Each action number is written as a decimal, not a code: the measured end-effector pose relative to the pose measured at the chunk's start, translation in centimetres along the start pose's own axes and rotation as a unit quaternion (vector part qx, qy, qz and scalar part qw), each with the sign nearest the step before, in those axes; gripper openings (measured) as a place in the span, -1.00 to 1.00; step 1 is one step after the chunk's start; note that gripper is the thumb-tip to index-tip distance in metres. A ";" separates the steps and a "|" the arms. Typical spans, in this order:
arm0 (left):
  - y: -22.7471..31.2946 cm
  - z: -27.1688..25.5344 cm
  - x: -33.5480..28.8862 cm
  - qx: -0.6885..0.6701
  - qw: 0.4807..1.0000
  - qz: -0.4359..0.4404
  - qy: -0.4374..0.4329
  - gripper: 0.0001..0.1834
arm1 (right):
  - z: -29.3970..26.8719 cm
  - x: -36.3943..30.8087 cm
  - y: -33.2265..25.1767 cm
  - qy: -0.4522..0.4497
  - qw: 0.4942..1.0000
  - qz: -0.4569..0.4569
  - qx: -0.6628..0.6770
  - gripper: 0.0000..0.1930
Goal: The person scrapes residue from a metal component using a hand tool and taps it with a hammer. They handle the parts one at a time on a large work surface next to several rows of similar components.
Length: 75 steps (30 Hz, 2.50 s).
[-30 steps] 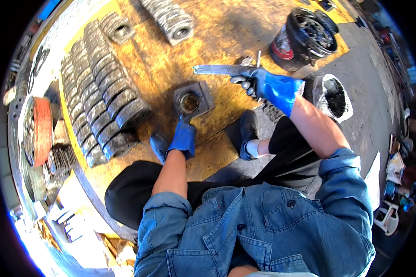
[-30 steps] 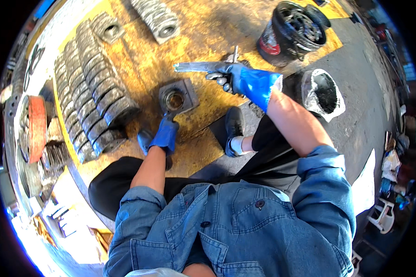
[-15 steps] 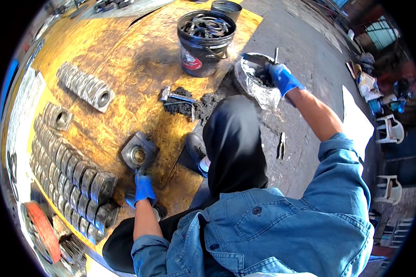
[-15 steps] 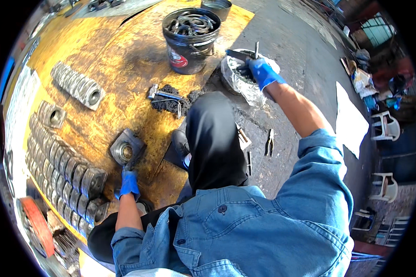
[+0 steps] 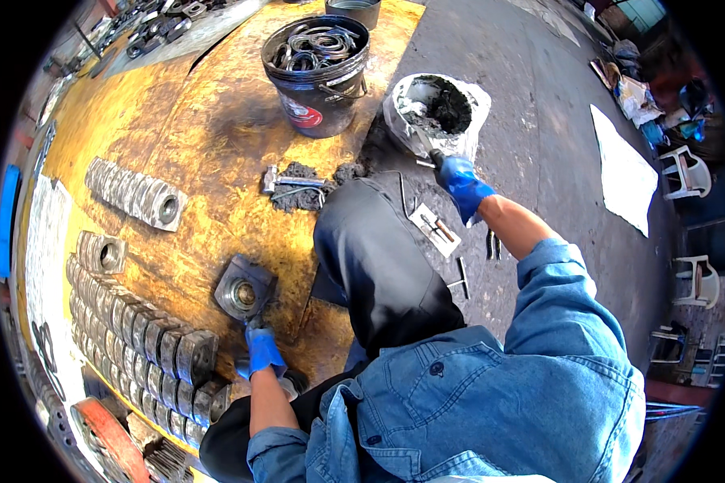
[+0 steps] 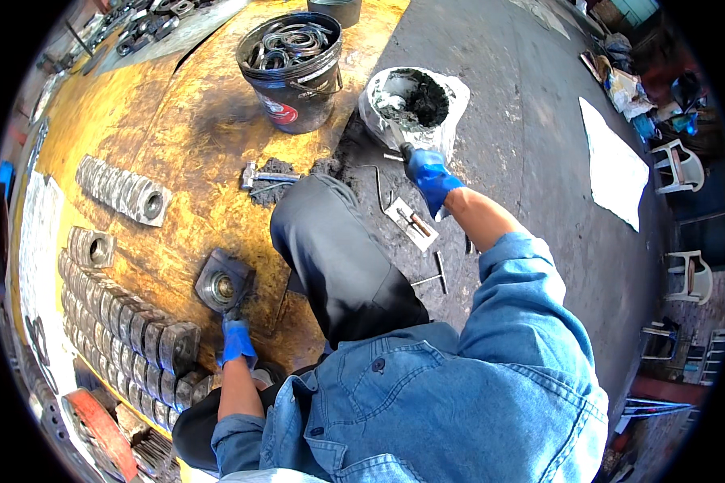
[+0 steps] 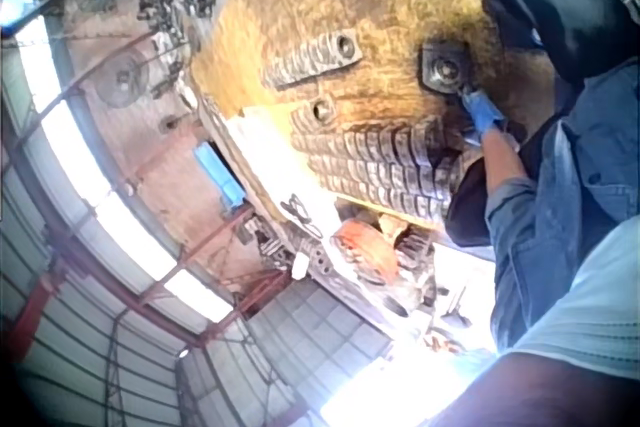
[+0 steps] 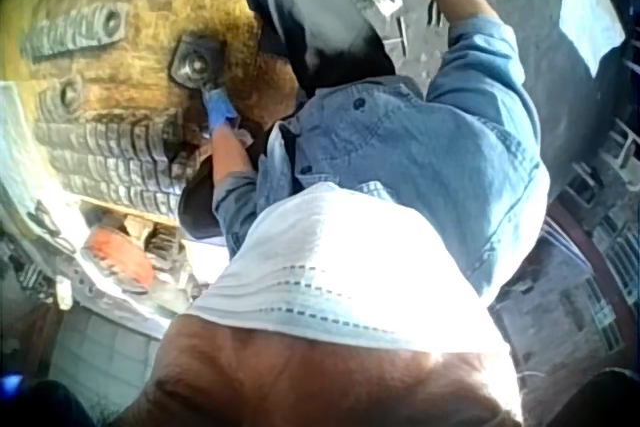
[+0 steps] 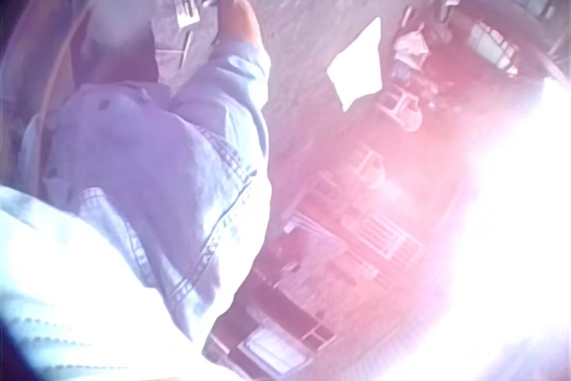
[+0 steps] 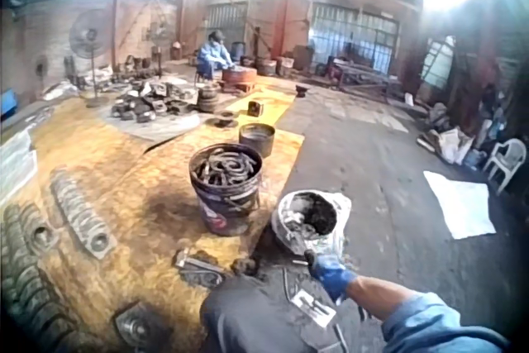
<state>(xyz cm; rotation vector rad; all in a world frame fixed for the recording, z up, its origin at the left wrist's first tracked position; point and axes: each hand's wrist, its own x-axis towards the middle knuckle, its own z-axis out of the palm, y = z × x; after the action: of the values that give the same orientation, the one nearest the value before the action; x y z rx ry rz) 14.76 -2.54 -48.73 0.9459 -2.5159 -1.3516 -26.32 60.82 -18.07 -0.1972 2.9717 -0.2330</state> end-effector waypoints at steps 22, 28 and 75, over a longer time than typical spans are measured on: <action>19.2 3.3 -8.0 -0.266 0.938 -0.213 -0.064 -0.85 | 6.9 -5.0 23.8 -0.012 0.454 0.232 0.860 -0.74; 17.1 1.0 -5.5 0.185 0.974 -0.101 -0.078 -0.56 | 3.1 -5.0 25.5 0.014 0.436 0.270 0.858 -0.55; 18.4 0.2 -6.7 -0.014 0.962 -0.274 0.018 -0.65 | 14.6 -13.6 -53.3 -0.456 0.838 -0.044 0.296 -0.68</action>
<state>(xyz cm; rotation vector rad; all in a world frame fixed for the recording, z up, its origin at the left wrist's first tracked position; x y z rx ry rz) 11.49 8.84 -33.18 1.7316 -2.2846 -1.4662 -4.29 8.49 -21.58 -0.2665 1.8355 -0.7922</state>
